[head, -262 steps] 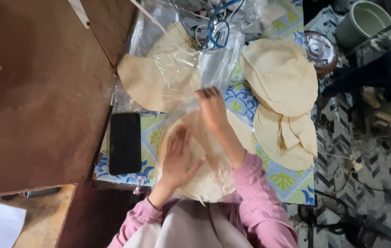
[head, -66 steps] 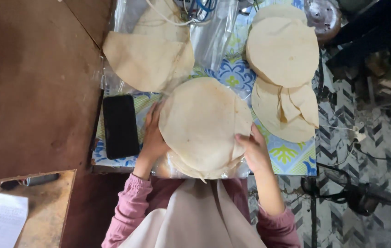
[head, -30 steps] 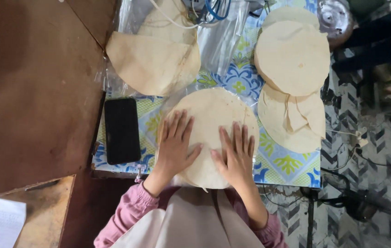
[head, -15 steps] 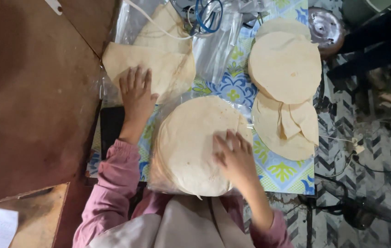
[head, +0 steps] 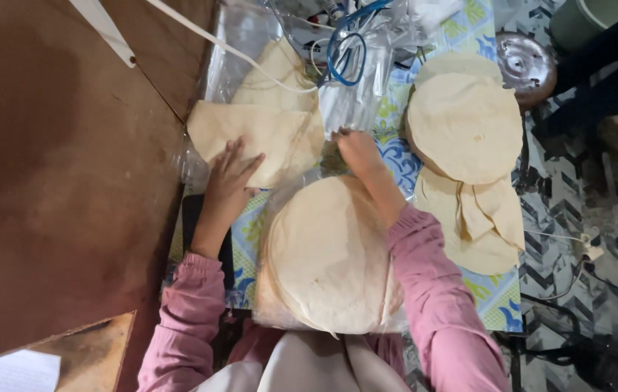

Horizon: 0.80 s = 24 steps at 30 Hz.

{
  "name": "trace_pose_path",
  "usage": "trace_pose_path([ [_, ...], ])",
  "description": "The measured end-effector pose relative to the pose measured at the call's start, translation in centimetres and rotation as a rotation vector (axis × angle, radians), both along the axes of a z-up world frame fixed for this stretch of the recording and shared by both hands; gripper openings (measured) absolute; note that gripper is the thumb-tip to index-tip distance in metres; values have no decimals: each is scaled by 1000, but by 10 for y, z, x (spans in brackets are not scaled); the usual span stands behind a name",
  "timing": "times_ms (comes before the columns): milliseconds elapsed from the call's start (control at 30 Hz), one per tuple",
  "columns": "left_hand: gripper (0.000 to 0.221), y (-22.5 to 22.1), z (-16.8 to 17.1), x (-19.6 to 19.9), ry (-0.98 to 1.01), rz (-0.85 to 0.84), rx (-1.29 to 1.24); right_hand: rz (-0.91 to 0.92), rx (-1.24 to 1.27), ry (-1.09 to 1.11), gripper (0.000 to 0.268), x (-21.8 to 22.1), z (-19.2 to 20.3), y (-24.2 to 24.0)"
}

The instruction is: The person stacks multiple tortillas on top of each other and places them into plastic bags by hand.

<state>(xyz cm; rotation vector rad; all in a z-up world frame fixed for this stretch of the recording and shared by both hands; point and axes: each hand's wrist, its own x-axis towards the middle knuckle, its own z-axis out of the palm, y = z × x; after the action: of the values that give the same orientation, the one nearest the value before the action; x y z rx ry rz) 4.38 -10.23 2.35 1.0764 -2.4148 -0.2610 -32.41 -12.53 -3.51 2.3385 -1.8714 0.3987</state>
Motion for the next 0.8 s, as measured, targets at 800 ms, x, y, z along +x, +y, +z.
trace_pose_path([
  [800, 22, -67, -48, -236, 573, -135, 311, -188, 482, -1977, 23, -29, 63, 47],
])
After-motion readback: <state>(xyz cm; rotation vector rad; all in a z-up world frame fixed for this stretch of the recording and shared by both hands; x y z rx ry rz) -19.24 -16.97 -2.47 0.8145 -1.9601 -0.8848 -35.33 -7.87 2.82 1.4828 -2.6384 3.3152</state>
